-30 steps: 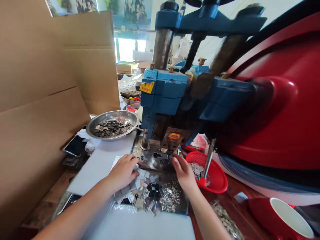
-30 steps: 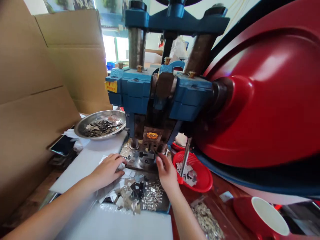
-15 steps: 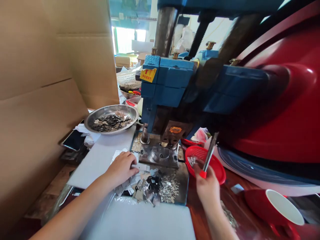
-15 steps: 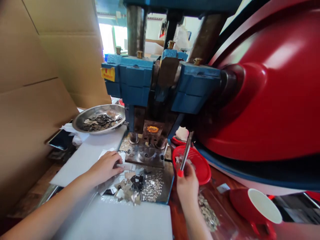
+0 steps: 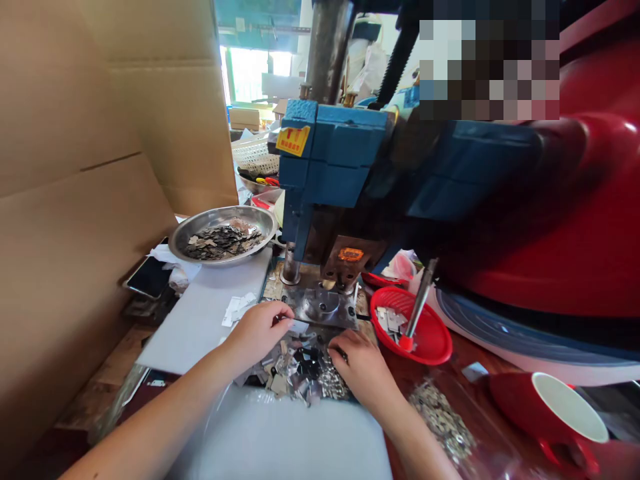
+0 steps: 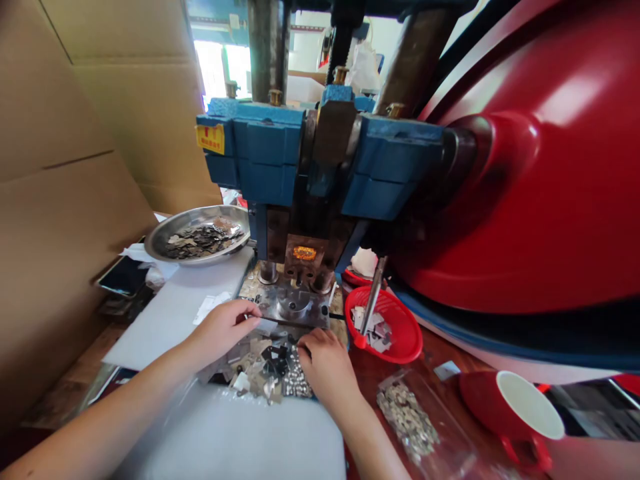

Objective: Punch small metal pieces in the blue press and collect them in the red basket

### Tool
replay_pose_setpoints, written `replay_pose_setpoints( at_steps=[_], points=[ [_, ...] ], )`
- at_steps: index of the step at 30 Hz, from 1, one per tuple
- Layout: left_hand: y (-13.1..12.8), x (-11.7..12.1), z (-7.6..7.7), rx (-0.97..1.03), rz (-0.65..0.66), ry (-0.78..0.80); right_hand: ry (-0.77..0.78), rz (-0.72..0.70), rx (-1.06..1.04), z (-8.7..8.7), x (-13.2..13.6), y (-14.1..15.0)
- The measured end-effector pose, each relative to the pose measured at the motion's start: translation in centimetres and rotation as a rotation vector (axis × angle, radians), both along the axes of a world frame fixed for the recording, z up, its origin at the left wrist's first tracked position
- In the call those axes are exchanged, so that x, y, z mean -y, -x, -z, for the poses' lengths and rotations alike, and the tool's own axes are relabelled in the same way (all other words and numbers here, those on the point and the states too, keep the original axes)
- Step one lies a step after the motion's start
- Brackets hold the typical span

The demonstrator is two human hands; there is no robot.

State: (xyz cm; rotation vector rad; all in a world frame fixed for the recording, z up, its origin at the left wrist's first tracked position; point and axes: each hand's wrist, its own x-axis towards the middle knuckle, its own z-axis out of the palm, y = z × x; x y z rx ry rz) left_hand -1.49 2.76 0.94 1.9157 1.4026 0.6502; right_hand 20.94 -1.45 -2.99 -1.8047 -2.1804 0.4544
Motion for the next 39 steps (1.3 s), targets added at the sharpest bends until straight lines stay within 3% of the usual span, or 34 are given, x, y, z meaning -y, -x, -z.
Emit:
replay_pose_setpoints(
  at_steps=[6,9,12,16,22,27,30,35,39],
  points=[
    [-2.4,-0.1,-0.6,0.134,-0.012,0.048,0.009,0.077,0.105,0.0,-0.3,1.1],
    [-2.7,-0.2,0.2,0.205,-0.060,0.076,-0.024,0.101,0.092,0.2,-0.3,1.0],
    [-2.3,-0.5,1.6,0.252,-0.125,0.085,-0.165,0.087,-0.025,-0.3,-0.8,0.7],
    [-1.9,-0.6,2.9,0.328,-0.165,0.125,-0.443,0.055,-0.090,-1.7,-3.3,0.8],
    [-1.6,-0.6,3.4,0.488,-0.188,0.172,-0.468,-0.002,0.085,-2.2,-6.8,1.1],
    [-1.7,-0.9,3.0,0.718,-0.234,0.373,-0.494,-0.076,-0.030,-1.7,-5.6,0.2],
    [-1.8,-0.9,2.6,0.812,-0.260,0.475,-0.503,-0.033,-0.178,-1.8,-4.4,0.4],
    [-1.8,-0.4,2.7,0.974,-0.243,0.529,-0.362,-0.095,-0.239,-2.3,-2.6,2.0],
    [-1.6,-0.1,2.9,1.109,-0.142,0.591,-0.534,-0.149,-0.183,-1.9,-1.7,2.2]
  ],
)
